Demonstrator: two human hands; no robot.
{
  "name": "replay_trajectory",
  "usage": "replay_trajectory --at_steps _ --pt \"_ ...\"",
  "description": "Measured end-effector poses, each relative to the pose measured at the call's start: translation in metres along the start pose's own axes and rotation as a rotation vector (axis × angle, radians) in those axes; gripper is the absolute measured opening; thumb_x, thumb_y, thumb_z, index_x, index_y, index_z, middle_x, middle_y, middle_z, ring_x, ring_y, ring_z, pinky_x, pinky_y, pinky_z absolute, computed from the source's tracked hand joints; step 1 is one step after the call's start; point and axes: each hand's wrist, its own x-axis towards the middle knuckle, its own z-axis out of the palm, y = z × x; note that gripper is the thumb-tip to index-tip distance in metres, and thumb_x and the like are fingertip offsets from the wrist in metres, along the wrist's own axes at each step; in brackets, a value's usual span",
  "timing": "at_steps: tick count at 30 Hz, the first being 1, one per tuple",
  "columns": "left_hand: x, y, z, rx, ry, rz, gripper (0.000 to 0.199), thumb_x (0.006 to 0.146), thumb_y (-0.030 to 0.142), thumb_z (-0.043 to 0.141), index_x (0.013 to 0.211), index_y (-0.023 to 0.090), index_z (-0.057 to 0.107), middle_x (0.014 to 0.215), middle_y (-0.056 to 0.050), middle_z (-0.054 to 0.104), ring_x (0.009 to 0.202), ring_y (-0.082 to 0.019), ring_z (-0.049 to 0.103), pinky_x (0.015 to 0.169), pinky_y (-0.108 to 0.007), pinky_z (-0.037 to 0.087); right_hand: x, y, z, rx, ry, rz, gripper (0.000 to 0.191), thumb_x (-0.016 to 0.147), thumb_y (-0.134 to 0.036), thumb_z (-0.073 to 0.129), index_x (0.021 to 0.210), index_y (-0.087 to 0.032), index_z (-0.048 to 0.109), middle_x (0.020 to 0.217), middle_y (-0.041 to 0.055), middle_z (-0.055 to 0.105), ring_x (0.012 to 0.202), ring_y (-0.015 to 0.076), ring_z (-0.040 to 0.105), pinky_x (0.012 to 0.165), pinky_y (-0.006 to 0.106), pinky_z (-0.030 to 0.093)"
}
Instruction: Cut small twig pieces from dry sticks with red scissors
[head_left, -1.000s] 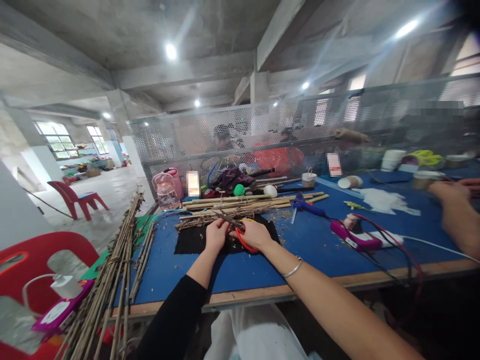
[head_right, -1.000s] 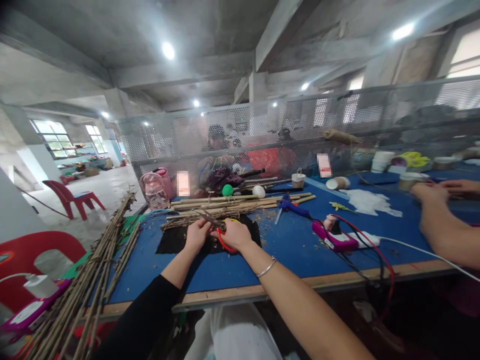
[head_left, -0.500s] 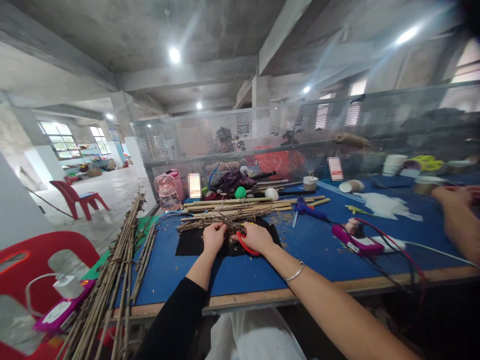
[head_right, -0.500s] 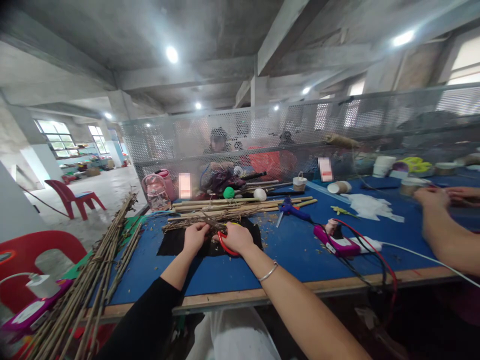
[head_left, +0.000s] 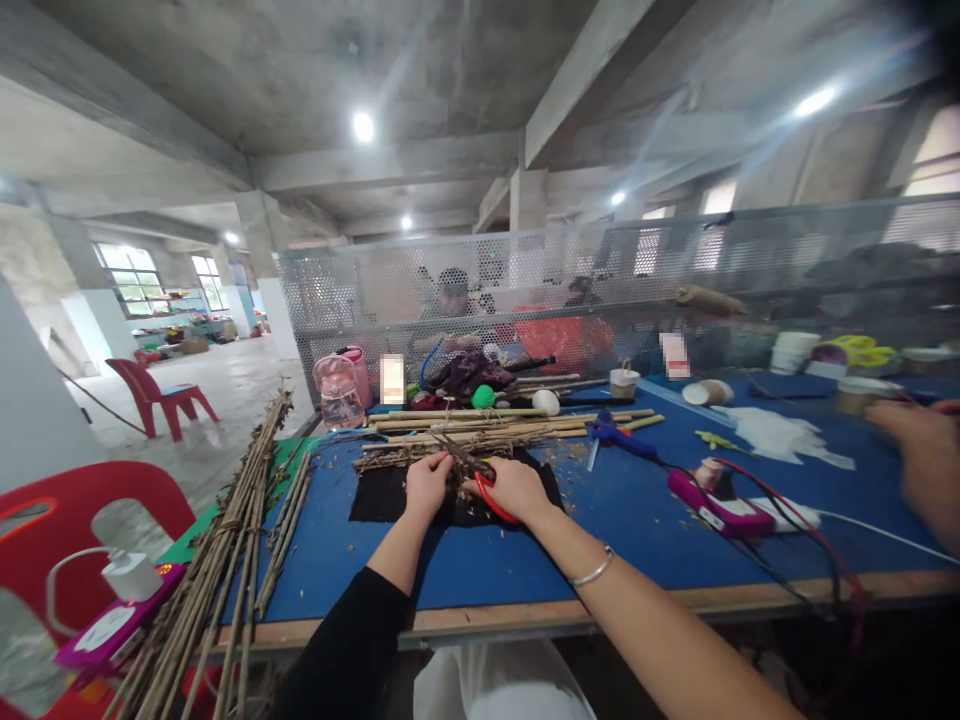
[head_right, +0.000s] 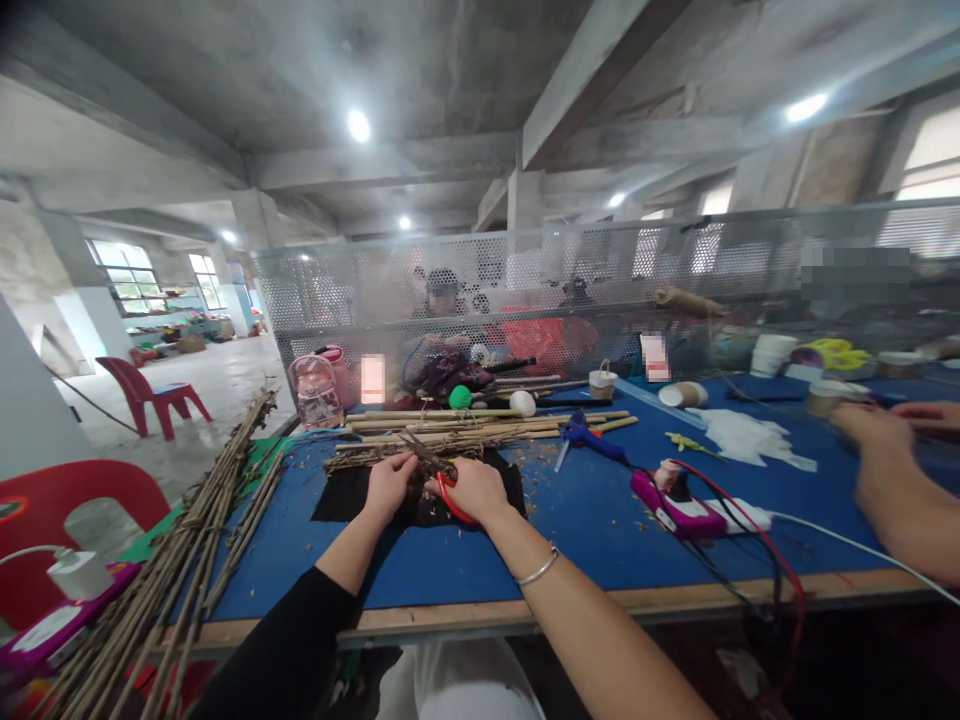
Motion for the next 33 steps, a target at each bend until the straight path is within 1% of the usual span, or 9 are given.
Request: replay_trajectory --at_steps 2,5,8,13,16,21,23,27,33 --pt "0.000 0.000 0.002 -0.180 -0.036 -0.069 0.028 0.075 0.031 0.058 0.095 0.014 0.067 0.065 -0.003 0.065 0.053 -0.011 0.056 0.049 -0.021 0.044 -0.001 0.000 -0.001 0.014 0.014 -0.020 0.054 0.072 -0.070 0.041 0.081 -0.020 0.059 0.086 0.0078 0.064 0.080 0.0216 0.061 0.066 0.028 0.041" --pt "-0.001 0.003 0.004 -0.369 -0.076 -0.106 0.020 0.071 0.031 0.062 0.080 0.013 0.067 0.064 -0.001 0.062 0.051 -0.008 0.054 0.045 -0.017 0.041 -0.001 0.000 -0.001 0.054 0.050 -0.069 0.052 0.071 -0.068 0.046 0.087 -0.020 0.058 0.091 0.0071 0.062 0.086 0.0205 0.058 0.070 0.028 0.041" --pt "-0.003 0.007 0.005 -0.447 -0.112 -0.143 0.018 0.067 0.029 0.066 0.067 0.012 0.063 0.055 0.001 0.058 0.045 -0.005 0.049 0.045 -0.016 0.040 -0.001 -0.001 -0.001 0.069 0.087 -0.091 0.052 0.066 -0.066 0.054 0.090 -0.019 0.057 0.094 0.0074 0.059 0.092 0.0210 0.055 0.075 0.028 0.040" --pt "-0.003 0.006 0.008 -0.545 -0.179 -0.144 0.015 0.060 0.023 0.069 0.067 0.011 0.063 0.055 0.002 0.057 0.048 -0.005 0.051 0.052 -0.016 0.043 0.000 -0.001 0.001 0.073 0.137 -0.132 0.054 0.066 -0.063 0.057 0.093 -0.016 0.054 0.096 0.0089 0.057 0.091 0.0217 0.053 0.079 0.031 0.038" --pt "-0.003 0.004 0.010 -0.555 -0.197 -0.119 0.016 0.058 0.023 0.069 0.064 0.011 0.062 0.054 0.001 0.057 0.048 -0.005 0.050 0.052 -0.017 0.043 -0.001 -0.001 0.003 0.057 0.139 -0.116 0.057 0.065 -0.062 0.058 0.098 -0.015 0.053 0.100 0.0105 0.056 0.096 0.0235 0.050 0.082 0.033 0.036" --pt "-0.004 0.004 0.012 -0.465 -0.164 -0.054 0.015 0.059 0.025 0.066 0.057 0.012 0.060 0.050 0.001 0.056 0.044 -0.006 0.047 0.048 -0.018 0.039 -0.001 -0.002 0.003 0.030 0.133 -0.111 0.062 0.064 -0.064 0.057 0.103 -0.015 0.050 0.106 0.0126 0.055 0.103 0.0263 0.048 0.086 0.037 0.034" --pt "-0.006 0.005 0.012 -0.412 -0.148 -0.019 0.015 0.061 0.027 0.063 0.057 0.012 0.060 0.049 0.001 0.055 0.044 -0.007 0.047 0.046 -0.018 0.038 -0.001 -0.003 0.002 0.034 0.106 -0.105 0.060 0.064 -0.065 0.057 0.098 -0.015 0.052 0.100 0.0118 0.058 0.097 0.0255 0.052 0.083 0.036 0.036" --pt "-0.007 0.006 0.012 -0.343 -0.124 0.048 0.017 0.065 0.028 0.059 0.057 0.013 0.060 0.048 0.001 0.054 0.044 -0.007 0.046 0.045 -0.018 0.035 0.000 -0.003 0.000 0.071 0.001 -0.041 0.055 0.067 -0.066 0.053 0.092 -0.018 0.052 0.086 0.0082 0.063 0.083 0.0227 0.060 0.070 0.030 0.040" --pt "-0.005 0.003 0.011 -0.325 -0.116 0.049 0.015 0.066 0.027 0.058 0.057 0.014 0.060 0.050 0.002 0.055 0.045 -0.007 0.047 0.046 -0.018 0.038 -0.001 -0.003 -0.001 0.035 -0.012 -0.010 0.057 0.065 -0.070 0.051 0.091 -0.020 0.053 0.086 0.0084 0.066 0.084 0.0242 0.062 0.067 0.029 0.042"
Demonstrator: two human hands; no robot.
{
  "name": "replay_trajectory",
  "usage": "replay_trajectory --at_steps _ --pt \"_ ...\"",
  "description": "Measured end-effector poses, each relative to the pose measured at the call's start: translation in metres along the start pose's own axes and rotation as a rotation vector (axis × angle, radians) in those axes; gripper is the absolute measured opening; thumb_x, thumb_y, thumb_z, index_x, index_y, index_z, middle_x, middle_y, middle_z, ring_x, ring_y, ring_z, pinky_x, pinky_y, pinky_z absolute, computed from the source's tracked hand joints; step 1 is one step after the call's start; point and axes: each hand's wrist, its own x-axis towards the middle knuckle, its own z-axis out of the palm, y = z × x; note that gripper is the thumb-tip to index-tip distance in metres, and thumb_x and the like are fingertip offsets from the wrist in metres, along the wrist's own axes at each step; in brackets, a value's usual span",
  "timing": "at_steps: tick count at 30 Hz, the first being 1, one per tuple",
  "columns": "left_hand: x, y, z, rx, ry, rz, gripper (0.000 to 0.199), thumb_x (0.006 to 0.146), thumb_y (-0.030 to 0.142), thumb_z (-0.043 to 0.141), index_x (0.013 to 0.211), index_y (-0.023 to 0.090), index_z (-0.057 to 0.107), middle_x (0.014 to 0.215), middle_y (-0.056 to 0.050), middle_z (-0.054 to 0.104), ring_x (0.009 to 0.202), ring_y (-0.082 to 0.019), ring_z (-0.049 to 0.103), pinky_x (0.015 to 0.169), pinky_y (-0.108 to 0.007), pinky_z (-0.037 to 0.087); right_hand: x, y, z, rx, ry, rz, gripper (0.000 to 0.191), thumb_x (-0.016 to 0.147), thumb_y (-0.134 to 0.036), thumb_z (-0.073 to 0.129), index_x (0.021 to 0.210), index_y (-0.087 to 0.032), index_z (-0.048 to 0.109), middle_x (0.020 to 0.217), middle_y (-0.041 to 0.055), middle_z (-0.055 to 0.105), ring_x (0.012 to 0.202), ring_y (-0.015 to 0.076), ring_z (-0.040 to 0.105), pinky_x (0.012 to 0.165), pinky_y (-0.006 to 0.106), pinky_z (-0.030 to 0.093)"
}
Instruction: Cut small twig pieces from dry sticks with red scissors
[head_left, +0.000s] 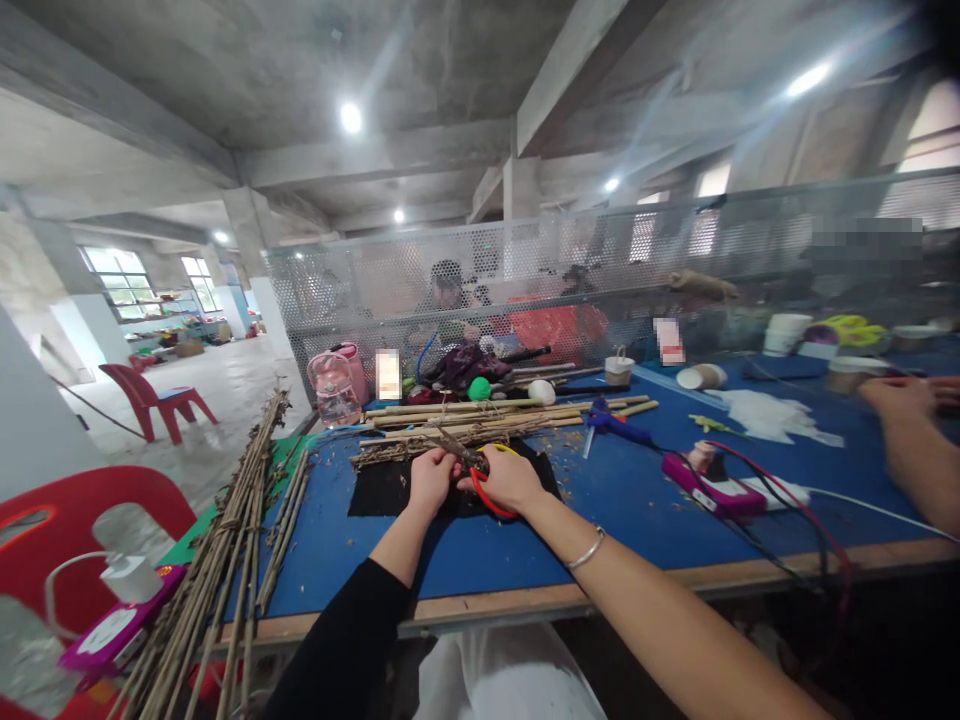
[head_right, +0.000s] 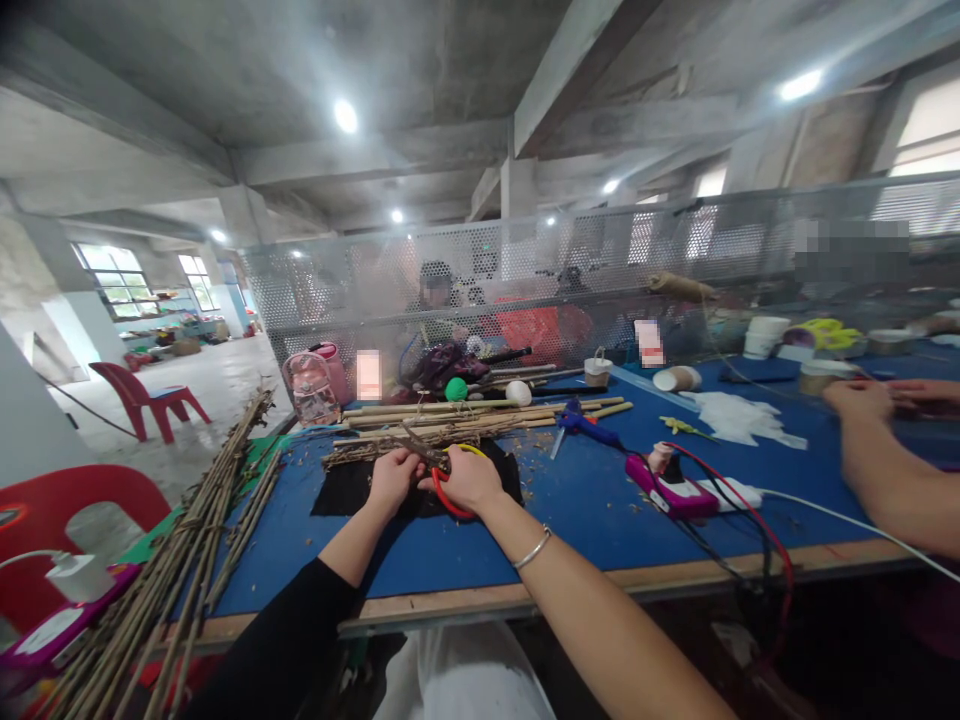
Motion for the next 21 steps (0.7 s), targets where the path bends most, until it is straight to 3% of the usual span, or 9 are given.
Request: replay_trajectory --at_steps 21 --pt "0.0036 -0.0029 -0.0031 -0.092 -0.012 -0.121 0.019 0.064 0.032 0.063 0.060 0.013 0.059 0.056 0.000 0.058 0.046 -0.007 0.049 0.046 -0.018 0.042 0.0014 0.0012 0.0001 0.014 -0.064 0.040 0.055 0.069 -0.070 0.047 0.090 -0.020 0.058 0.089 0.0092 0.067 0.084 0.0238 0.063 0.067 0.028 0.043"
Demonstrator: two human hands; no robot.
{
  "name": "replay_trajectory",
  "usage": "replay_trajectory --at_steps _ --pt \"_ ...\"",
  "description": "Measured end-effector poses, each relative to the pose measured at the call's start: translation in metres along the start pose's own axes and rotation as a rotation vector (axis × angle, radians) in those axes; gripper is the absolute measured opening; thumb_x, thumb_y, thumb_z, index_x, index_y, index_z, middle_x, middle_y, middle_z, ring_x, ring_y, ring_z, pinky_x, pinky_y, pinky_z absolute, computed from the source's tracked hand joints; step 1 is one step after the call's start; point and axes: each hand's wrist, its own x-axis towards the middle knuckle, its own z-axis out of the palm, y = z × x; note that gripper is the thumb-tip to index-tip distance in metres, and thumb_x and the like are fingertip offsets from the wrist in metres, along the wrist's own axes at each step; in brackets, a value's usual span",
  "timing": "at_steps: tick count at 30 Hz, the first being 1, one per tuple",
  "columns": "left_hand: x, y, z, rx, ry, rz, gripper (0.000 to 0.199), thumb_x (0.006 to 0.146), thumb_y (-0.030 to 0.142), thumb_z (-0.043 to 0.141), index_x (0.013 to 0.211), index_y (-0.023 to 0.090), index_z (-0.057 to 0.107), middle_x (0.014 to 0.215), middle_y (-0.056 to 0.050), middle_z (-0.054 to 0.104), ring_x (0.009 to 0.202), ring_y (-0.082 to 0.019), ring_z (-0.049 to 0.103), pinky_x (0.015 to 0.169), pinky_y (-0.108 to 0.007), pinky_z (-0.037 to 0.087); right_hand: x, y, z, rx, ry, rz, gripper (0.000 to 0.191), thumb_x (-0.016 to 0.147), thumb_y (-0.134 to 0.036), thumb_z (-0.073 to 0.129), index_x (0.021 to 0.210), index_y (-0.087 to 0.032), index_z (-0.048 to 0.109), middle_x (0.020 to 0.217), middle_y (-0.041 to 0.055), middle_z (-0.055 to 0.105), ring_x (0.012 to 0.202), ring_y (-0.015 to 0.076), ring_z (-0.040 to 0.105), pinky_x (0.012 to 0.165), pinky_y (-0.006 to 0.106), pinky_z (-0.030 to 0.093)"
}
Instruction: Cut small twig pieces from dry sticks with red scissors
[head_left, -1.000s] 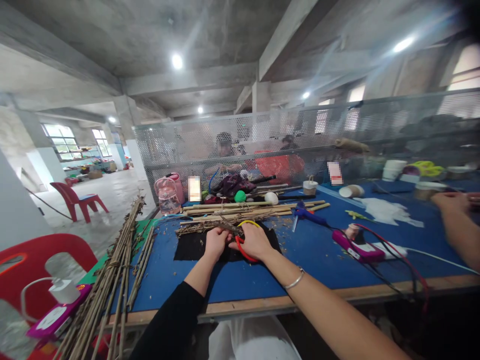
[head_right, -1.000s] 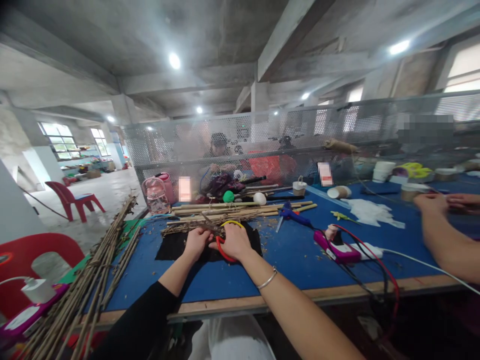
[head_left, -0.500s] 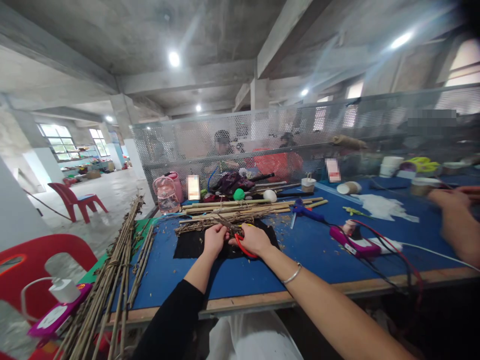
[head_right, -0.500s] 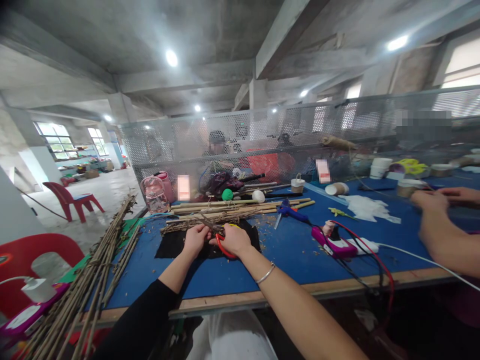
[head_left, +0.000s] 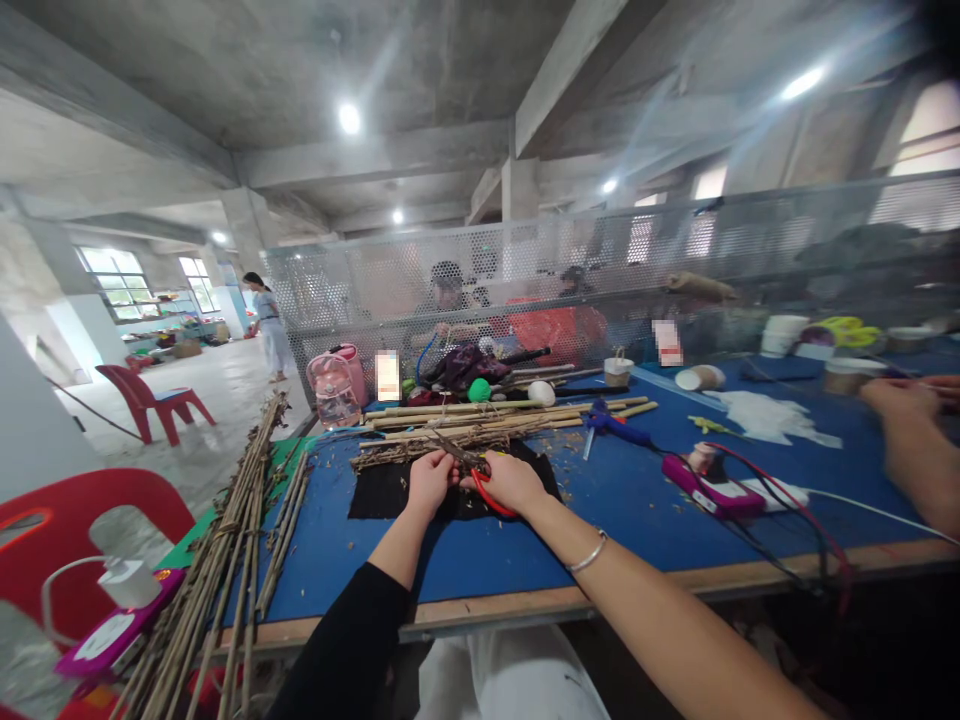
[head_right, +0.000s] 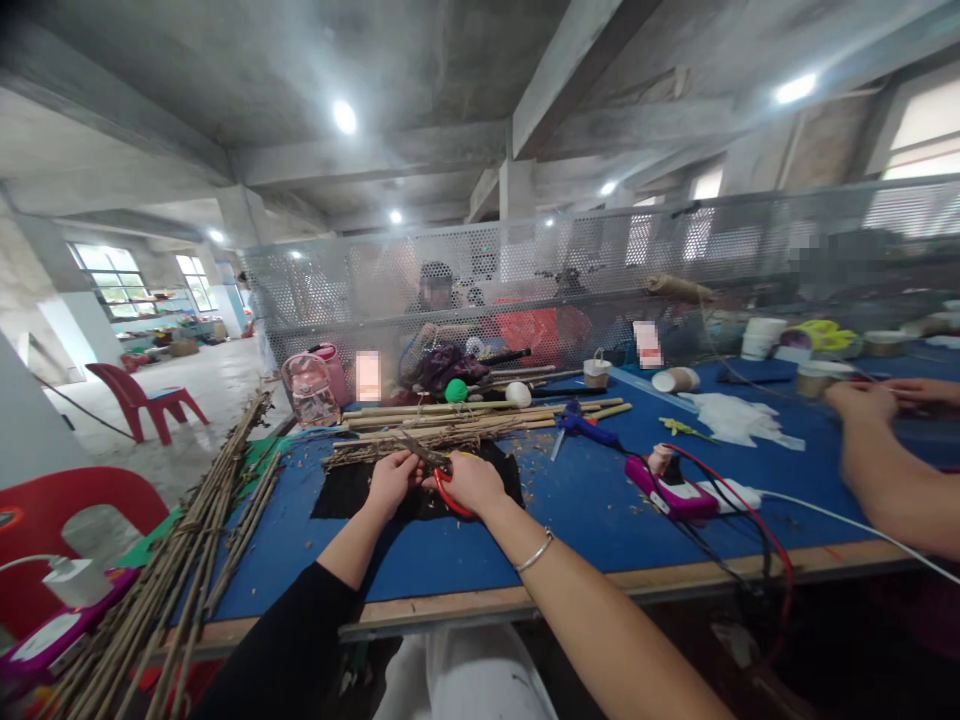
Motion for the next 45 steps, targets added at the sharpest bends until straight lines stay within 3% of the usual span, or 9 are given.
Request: replay_trajectory --at_steps 7,17,22,29,37,45 --pt "0.0021 0.0018 0.0010 -0.073 0.047 -0.016 0.014 0.070 0.025 0.062 0.076 0.013 0.063 0.061 -0.001 0.057 0.049 -0.007 0.050 0.047 -0.018 0.044 0.0017 0.0027 0.0005 -0.008 0.035 0.059 0.055 0.070 -0.071 0.044 0.086 -0.020 0.058 0.088 0.0096 0.067 0.082 0.0237 0.063 0.065 0.028 0.042" --pt "0.0007 0.0000 0.0030 -0.033 0.013 0.014 0.014 0.073 0.020 0.057 0.062 0.011 0.057 0.057 0.000 0.055 0.047 -0.005 0.050 0.046 -0.016 0.044 -0.0009 -0.0001 0.0015 0.001 0.085 -0.042 0.055 0.065 -0.068 0.053 0.091 -0.019 0.056 0.091 0.0074 0.064 0.088 0.0223 0.060 0.071 0.028 0.041" --pt "0.0028 -0.0030 0.0013 0.005 0.063 -0.013 0.014 0.071 0.020 0.058 0.060 0.012 0.057 0.052 0.001 0.055 0.045 -0.006 0.051 0.049 -0.018 0.045 0.0000 -0.0031 0.0004 -0.008 0.082 -0.114 0.054 0.064 -0.066 0.056 0.089 -0.018 0.057 0.090 0.0081 0.063 0.087 0.0227 0.059 0.071 0.029 0.040" --pt "0.0009 -0.0021 0.0015 0.019 0.048 0.013 0.012 0.069 0.021 0.058 0.060 0.014 0.059 0.053 0.001 0.056 0.047 -0.008 0.052 0.050 -0.019 0.045 0.0022 -0.0027 0.0038 0.048 0.100 -0.127 0.051 0.065 -0.065 0.056 0.086 -0.019 0.055 0.087 0.0071 0.064 0.084 0.0226 0.059 0.067 0.028 0.039" --pt "-0.0002 0.0008 0.0045 -0.043 0.019 0.023 0.017 0.068 0.031 0.059 0.070 0.013 0.059 0.057 0.001 0.057 0.051 -0.009 0.053 0.051 -0.020 0.044 0.0030 -0.0010 0.0067 0.109 0.068 -0.050 0.047 0.069 -0.063 0.053 0.088 -0.020 0.054 0.085 0.0051 0.065 0.080 0.0208 0.061 0.062 0.026 0.037" --pt "-0.0021 -0.0009 0.0026 0.145 0.031 0.093 0.020 0.072 0.031 0.053 0.063 0.014 0.056 0.051 0.001 0.055 0.045 -0.010 0.051 0.046 -0.021 0.041 0.0014 -0.0020 0.0086 0.079 0.133 -0.086 0.047 0.068 -0.062 0.056 0.085 -0.019 0.054 0.086 0.0062 0.063 0.081 0.0209 0.059 0.064 0.027 0.037"
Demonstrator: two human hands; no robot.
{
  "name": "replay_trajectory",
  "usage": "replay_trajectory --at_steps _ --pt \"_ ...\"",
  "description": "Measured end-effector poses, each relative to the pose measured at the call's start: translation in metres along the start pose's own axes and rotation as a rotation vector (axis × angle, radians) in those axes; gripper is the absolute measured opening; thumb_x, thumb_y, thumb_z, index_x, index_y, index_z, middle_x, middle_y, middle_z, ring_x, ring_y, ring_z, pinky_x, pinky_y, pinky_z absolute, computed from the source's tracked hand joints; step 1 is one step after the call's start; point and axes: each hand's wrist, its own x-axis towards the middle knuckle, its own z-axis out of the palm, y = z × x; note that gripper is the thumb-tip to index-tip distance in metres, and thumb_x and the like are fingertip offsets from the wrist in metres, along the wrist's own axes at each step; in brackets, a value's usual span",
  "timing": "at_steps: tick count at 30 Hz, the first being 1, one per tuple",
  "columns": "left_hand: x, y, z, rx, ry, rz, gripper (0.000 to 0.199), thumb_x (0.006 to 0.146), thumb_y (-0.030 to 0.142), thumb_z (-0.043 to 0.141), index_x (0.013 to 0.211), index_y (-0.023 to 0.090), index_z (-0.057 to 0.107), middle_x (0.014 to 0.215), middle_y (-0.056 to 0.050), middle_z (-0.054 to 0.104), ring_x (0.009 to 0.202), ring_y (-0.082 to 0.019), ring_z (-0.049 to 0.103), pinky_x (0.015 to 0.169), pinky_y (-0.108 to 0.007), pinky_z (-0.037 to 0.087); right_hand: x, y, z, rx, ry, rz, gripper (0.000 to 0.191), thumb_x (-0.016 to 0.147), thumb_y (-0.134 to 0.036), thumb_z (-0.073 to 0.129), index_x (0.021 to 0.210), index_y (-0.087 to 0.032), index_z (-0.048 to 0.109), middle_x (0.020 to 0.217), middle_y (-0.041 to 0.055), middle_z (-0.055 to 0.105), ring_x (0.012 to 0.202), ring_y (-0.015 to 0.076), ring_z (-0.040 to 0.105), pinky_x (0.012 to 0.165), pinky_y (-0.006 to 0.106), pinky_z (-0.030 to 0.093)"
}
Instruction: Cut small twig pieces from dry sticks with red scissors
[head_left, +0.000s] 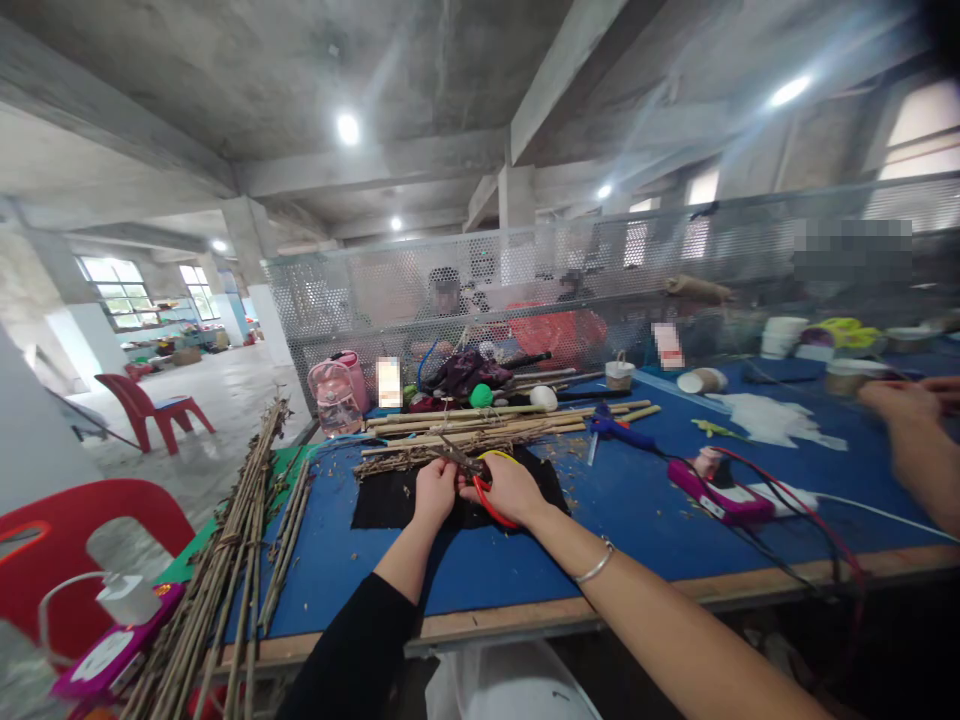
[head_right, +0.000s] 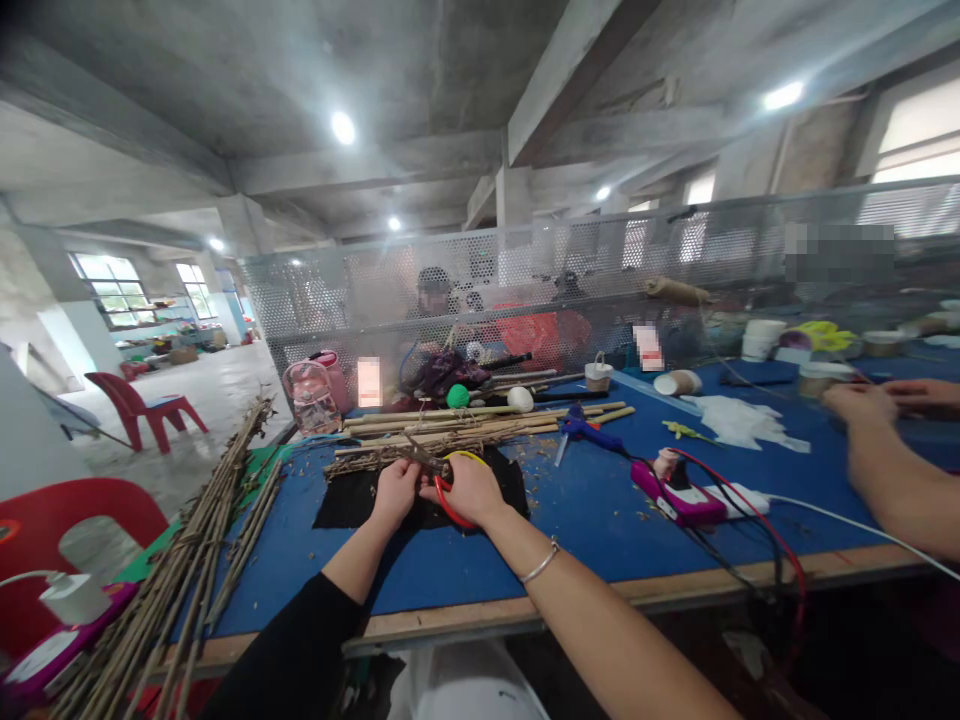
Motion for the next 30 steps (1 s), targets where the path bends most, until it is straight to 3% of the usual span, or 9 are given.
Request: replay_trajectory --at_steps 9,19,30 --pt "0.0008 0.0001 0.0000 0.009 0.002 0.021 0.022 0.072 0.034 0.051 0.060 0.015 0.054 0.052 0.001 0.055 0.046 -0.010 0.052 0.047 -0.021 0.042 -0.0025 -0.0015 -0.0028 -0.038 -0.054 0.035 0.052 0.069 -0.066 0.051 0.093 -0.020 0.053 0.087 0.0077 0.064 0.083 0.0220 0.061 0.066 0.027 0.038" --pt "-0.0020 0.0036 -0.0025 0.058 0.005 0.016 0.022 0.074 0.032 0.048 0.059 0.016 0.051 0.054 0.002 0.052 0.044 -0.009 0.048 0.045 -0.021 0.041 -0.0015 0.0013 -0.0052 -0.056 -0.092 0.043 0.054 0.069 -0.071 0.046 0.084 -0.020 0.057 0.086 0.0077 0.067 0.079 0.0226 0.063 0.061 0.026 0.039" --pt "0.0031 -0.0024 -0.0036 -0.001 0.046 0.004 0.018 0.075 0.030 0.050 0.064 0.017 0.051 0.058 0.000 0.052 0.047 -0.010 0.049 0.044 -0.020 0.043 -0.0016 0.0022 -0.0066 -0.042 -0.096 0.027 0.046 0.071 -0.064 0.051 0.088 -0.021 0.058 0.087 0.0069 0.066 0.082 0.0214 0.062 0.065 0.026 0.039"
